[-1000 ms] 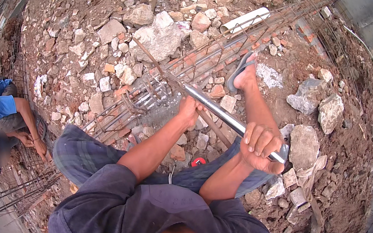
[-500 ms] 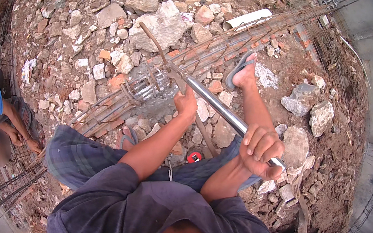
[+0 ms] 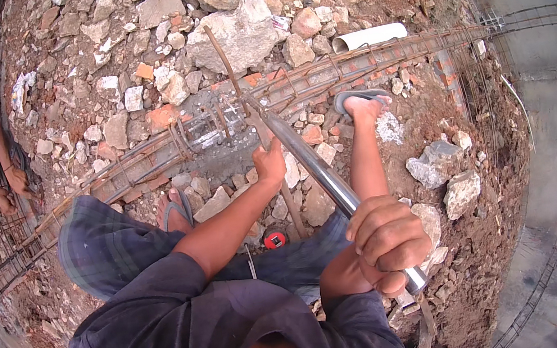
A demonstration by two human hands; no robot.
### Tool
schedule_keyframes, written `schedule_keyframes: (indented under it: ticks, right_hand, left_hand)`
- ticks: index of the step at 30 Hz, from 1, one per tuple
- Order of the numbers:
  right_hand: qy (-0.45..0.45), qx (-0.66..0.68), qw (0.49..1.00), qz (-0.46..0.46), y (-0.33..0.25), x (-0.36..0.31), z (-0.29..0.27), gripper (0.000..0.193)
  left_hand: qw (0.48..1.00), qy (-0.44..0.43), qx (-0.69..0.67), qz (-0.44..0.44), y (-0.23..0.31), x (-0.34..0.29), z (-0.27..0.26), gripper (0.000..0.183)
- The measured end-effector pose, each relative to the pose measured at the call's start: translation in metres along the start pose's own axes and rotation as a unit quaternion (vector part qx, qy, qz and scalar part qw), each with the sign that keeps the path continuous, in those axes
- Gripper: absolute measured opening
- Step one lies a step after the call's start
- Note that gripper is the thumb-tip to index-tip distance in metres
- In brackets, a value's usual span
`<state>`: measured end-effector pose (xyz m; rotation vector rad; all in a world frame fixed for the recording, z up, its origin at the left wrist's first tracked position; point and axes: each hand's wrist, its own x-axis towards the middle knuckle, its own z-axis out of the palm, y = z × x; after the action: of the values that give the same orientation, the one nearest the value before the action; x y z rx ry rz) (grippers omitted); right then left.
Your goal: The person uses a metal bar to bend and secure wire ties around a rebar cage on a construction site. They repeatedly twist and tighten the ties to fasten the intersecting steel bars together.
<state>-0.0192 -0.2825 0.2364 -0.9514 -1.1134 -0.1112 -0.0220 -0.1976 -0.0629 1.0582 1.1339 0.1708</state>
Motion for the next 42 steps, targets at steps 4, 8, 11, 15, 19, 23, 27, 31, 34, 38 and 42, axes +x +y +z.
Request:
schedule_keyframes:
  ticks: [4, 8, 11, 15, 19, 23, 27, 31, 34, 38, 42]
  right_hand:
    - [-0.020, -0.003, 0.999, 0.039, 0.005, 0.031, 0.011, 0.046]
    - [-0.007, 0.036, 0.996, 0.083, 0.029, 0.078, 0.033, 0.035]
    - [-0.015, -0.026, 0.987, 0.159, 0.048, 0.115, 0.060, 0.037]
    - [-0.025, -0.056, 0.960, 0.273, 0.109, 0.192, 0.069, 0.045]
    - [-0.042, -0.203, 0.928, 0.310, 0.187, 0.230, 0.128, 0.040]
    - [0.022, -0.081, 0.939, 0.334, 0.187, 0.232, 0.054, 0.033]
    - [-0.022, 0.001, 0.954, 0.298, 0.118, 0.204, 0.023, 0.048]
    - [-0.055, -0.022, 0.977, 0.205, 0.056, 0.144, 0.051, 0.043]
    - [0.009, -0.004, 0.990, 0.141, 0.039, 0.099, 0.069, 0.042]
    - [0.047, -0.053, 0.995, 0.067, 0.014, 0.045, 0.076, 0.038]
    - [0.078, -0.069, 0.994, 0.042, -0.005, 0.006, 0.063, 0.037]
  left_hand:
    - [1.000, -0.025, -0.009, -0.001, 0.000, 0.008, 0.001, 0.053]
    - [0.999, -0.051, -0.017, -0.004, 0.004, 0.004, 0.000, 0.054]
    - [0.999, -0.043, 0.029, -0.012, -0.002, 0.010, 0.001, 0.056]
    - [0.997, -0.055, 0.050, -0.008, -0.003, 0.008, 0.003, 0.059]
    - [0.996, -0.075, 0.017, -0.038, 0.011, 0.007, 0.003, 0.054]
    - [0.989, -0.130, 0.009, -0.076, 0.022, -0.002, -0.011, 0.036]
    - [0.985, -0.140, -0.062, -0.082, 0.019, 0.002, -0.011, 0.050]
    - [0.963, -0.230, -0.069, -0.125, 0.024, -0.011, -0.011, 0.042]
    - [0.956, -0.255, -0.099, -0.110, 0.012, -0.002, -0.015, 0.051]
    - [0.949, -0.269, -0.112, -0.123, 0.010, -0.008, -0.013, 0.053]
    - [0.944, -0.283, -0.118, -0.122, 0.009, -0.012, -0.009, 0.053]
